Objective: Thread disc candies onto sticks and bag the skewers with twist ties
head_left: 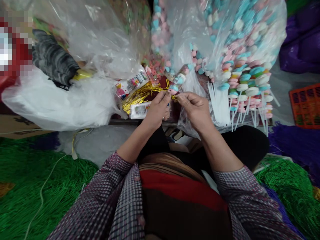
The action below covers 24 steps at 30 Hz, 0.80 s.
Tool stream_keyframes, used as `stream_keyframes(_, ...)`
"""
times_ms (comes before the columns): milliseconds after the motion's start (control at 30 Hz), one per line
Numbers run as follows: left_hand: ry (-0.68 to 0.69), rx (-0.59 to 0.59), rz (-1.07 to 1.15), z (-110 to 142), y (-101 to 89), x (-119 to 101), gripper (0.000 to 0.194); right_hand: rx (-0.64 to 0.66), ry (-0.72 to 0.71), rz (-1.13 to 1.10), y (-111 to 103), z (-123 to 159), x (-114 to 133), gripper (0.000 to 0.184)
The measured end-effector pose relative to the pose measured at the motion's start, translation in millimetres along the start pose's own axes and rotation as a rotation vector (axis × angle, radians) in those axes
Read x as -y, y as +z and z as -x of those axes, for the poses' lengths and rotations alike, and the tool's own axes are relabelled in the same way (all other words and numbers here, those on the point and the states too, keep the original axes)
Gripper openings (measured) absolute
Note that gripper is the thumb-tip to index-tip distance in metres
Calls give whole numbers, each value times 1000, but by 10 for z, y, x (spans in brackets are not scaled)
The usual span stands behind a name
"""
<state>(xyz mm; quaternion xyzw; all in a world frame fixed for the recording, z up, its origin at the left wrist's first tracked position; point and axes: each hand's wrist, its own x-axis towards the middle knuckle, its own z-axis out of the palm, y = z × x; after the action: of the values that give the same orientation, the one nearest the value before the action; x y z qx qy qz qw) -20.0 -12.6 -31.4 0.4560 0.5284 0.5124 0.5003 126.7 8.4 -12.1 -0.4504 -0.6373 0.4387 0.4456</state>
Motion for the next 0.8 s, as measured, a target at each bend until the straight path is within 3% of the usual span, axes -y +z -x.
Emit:
stream_keyframes(100,-262,75,360,52,14,-162,40,30,123,-180,-58,40,39,40)
stream_keyframes(233,-405,25,542,109,53,-380,30,22,182,-233,-86,74,101,43)
stream_keyframes(567,-360,-54,539,154,115,-317,27,4,159,-267,7,156,51,41)
stream_keyframes(800,-440,62,615,185,92,-368,26,17,239,-318,31,143,45,42)
